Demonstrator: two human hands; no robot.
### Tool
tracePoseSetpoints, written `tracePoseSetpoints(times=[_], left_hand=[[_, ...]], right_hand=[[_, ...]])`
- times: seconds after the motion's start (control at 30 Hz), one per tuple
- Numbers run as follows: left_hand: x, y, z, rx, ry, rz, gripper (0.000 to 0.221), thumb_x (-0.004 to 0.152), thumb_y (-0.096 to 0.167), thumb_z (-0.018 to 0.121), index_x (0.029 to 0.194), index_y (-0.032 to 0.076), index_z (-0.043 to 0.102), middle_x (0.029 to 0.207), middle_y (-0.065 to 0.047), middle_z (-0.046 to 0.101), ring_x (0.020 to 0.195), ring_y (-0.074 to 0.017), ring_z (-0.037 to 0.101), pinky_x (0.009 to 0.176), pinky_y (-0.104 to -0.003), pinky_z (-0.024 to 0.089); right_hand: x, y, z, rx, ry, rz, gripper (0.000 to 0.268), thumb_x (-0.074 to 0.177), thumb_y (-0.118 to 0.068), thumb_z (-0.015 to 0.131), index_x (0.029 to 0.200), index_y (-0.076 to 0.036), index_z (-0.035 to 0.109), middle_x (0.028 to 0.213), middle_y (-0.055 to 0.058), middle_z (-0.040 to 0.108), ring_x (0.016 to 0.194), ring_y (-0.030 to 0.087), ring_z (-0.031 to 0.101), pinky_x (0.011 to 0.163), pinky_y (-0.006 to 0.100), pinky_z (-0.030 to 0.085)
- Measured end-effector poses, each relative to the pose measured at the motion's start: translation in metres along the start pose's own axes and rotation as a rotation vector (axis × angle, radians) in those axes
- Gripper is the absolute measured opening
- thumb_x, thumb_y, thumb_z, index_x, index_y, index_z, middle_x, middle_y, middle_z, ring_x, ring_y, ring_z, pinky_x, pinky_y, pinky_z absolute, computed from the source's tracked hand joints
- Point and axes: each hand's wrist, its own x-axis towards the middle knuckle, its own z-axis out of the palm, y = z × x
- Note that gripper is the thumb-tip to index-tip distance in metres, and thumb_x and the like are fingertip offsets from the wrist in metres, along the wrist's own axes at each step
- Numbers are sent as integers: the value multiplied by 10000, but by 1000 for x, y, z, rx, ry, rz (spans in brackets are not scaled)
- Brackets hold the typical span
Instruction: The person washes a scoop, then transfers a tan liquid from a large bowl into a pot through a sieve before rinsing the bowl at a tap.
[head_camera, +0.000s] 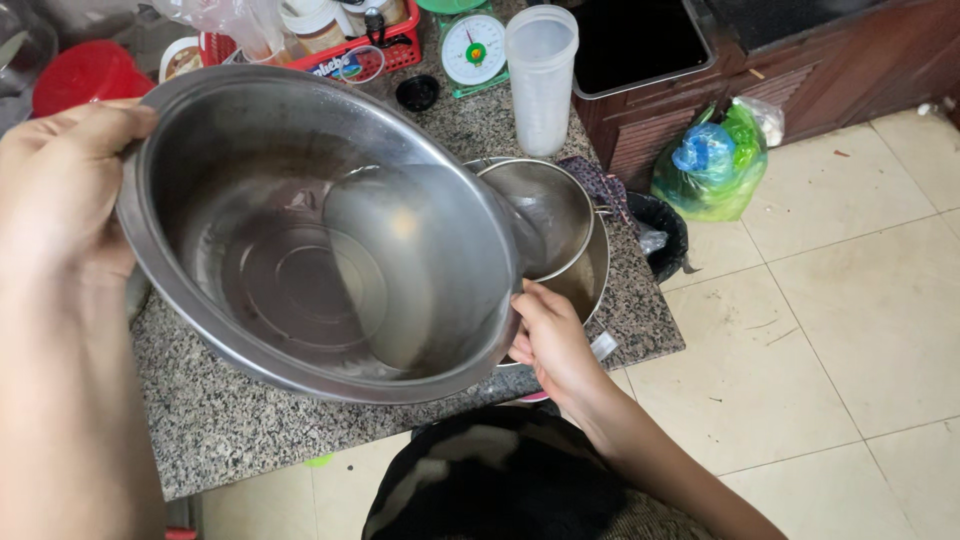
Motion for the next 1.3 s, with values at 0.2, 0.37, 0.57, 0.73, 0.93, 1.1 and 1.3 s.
tracePoseSetpoints(times=[0.2,0.37,0.57,0.73,0.93,1.1,1.3], left_hand=[[21,0,14,32,-4,-2,112,979,-9,636,940,-41,736,820,-105,715,626,-146,660,597,-261,544],[29,4,32,189,-127,108,157,1010,47,678,857,28,710,668,-10,607,477,-81,472,444,-257,332],[23,17,54,194,-165,102,223,944,70,650,723,90,673,573,28,573,410,-43,428,399,-221,279],[24,27,68,225,-288,137,271,991,69,636,721,94,643,573,35,535,426,-47,394,412,-230,256],[30,29,75,230,-412,174,246,1047,110,639,801,121,657,619,41,547,461,-49,395,441,-224,264],[29,32,83,173,-459,193,212,1090,96,637,881,96,667,723,1,625,555,-67,455,504,-227,315],[19,42,99,155,-459,138,134,1073,125,596,991,82,693,862,-62,716,537,-55,491,484,-204,354]], right_hand=[[7,3,-5,31,19,-7,199,1008,-104,462,1085,-15,623,703,1,562,505,76,412,456,254,315],[11,3,-10,80,14,-3,174,1030,-114,452,965,-20,583,689,15,542,535,94,437,487,282,344],[10,5,-9,58,44,63,207,1027,-136,432,953,-12,580,681,33,550,519,107,435,473,292,318],[14,6,-9,127,65,118,241,1050,-164,424,953,-14,586,722,41,573,494,91,386,472,280,304],[19,14,-13,146,70,130,264,1047,-169,397,942,-19,587,751,46,589,468,83,354,447,271,285],[24,21,-17,184,117,139,246,1054,-165,414,916,-28,565,742,49,571,448,86,344,415,270,262],[23,15,-15,246,109,174,251,1045,-169,419,924,-19,578,714,62,582,418,78,322,393,253,253]])
